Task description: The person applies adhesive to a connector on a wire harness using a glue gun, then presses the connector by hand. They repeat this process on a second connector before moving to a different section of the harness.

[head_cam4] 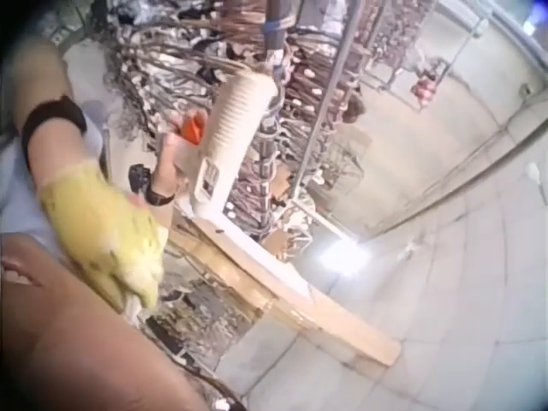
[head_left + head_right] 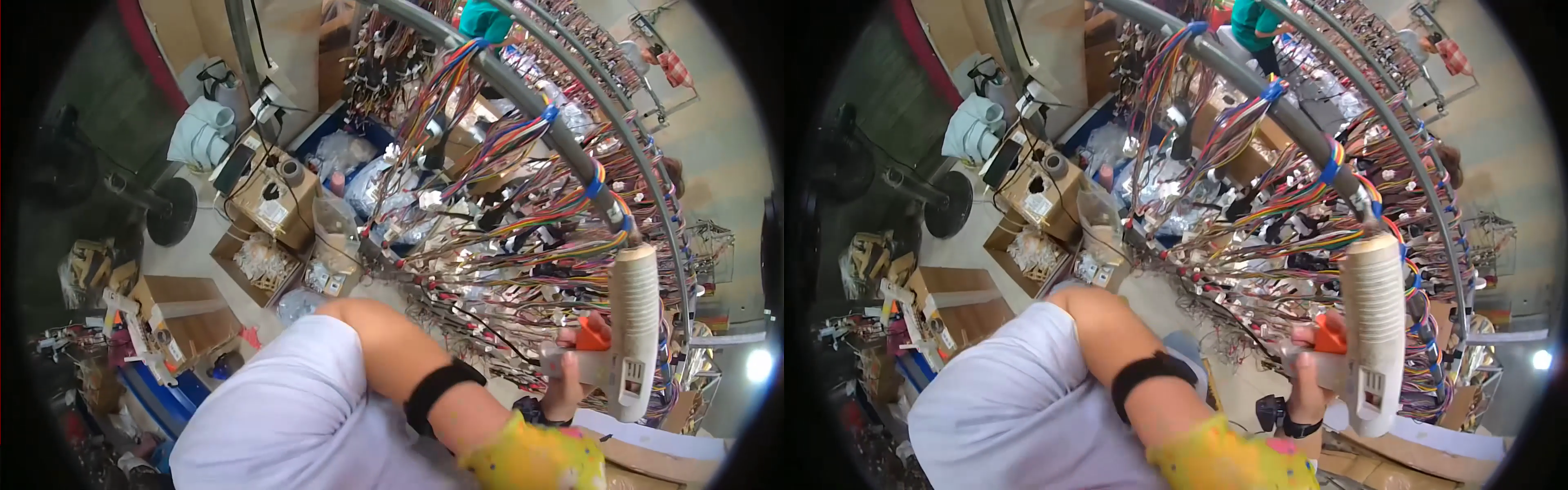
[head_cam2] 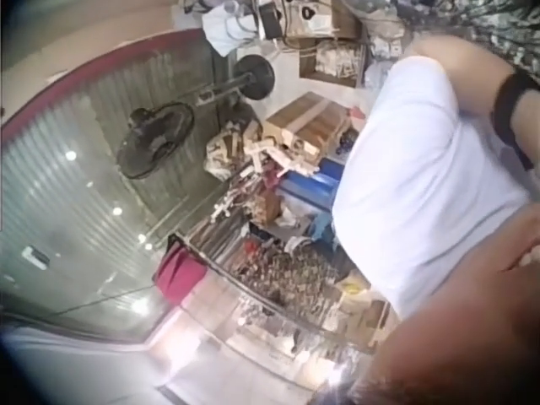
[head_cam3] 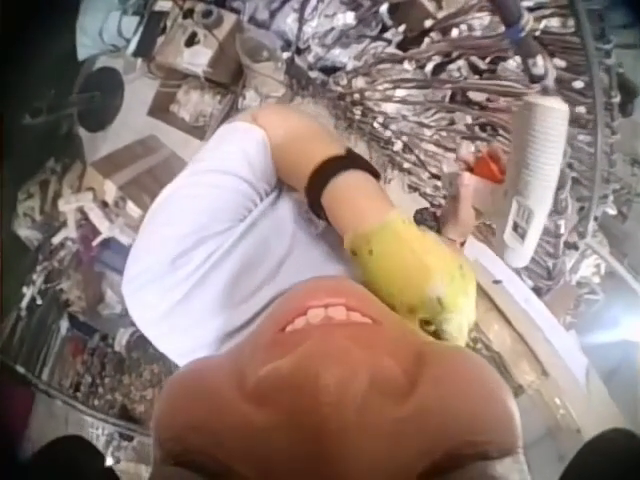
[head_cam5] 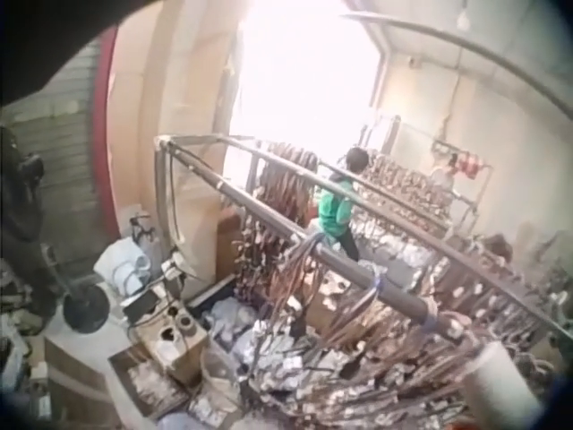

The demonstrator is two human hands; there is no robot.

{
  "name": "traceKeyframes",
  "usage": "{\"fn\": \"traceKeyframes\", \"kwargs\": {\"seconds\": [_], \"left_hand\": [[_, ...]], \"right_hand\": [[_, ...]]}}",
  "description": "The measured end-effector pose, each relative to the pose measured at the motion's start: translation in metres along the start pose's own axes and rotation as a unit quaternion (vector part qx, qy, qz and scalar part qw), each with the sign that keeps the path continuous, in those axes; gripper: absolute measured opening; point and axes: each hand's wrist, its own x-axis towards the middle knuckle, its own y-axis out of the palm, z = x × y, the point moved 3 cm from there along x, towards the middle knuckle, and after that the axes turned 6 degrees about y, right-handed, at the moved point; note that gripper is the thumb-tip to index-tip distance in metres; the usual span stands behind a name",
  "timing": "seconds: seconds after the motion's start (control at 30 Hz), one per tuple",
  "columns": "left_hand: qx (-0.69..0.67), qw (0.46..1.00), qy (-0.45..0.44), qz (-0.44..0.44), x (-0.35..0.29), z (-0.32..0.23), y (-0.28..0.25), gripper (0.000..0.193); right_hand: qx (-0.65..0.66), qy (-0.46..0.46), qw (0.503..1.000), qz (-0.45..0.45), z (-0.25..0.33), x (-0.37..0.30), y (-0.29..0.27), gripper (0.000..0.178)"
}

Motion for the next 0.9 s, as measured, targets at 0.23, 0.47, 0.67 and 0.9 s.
{"fn": "traceKeyframes", "kwargs": {"seconds": [0.23,0.47,0.67,0.9], "left_hand": [[-0.062,0.971,-0.209,0.093,-0.151,-0.029,-0.114,0.026],[0.318,0.594,-0.357,-0.647,-0.514,0.010,-0.235,0.014],[0.135,0.741,-0.367,-0.547,-0.513,0.075,-0.266,0.057],[-0.031,0.634,-0.306,-0.710,-0.498,0.050,-0.246,0.049]], "right_hand": [[-0.029,0.080,0.985,0.153,-0.047,-0.022,0.018,0.059],[-0.024,0.127,0.965,0.229,-0.076,-0.024,0.057,0.056],[0.025,0.215,0.914,0.343,-0.096,-0.021,0.085,0.056],[-0.145,0.055,0.856,0.494,-0.114,-0.014,0.115,0.050]]}}
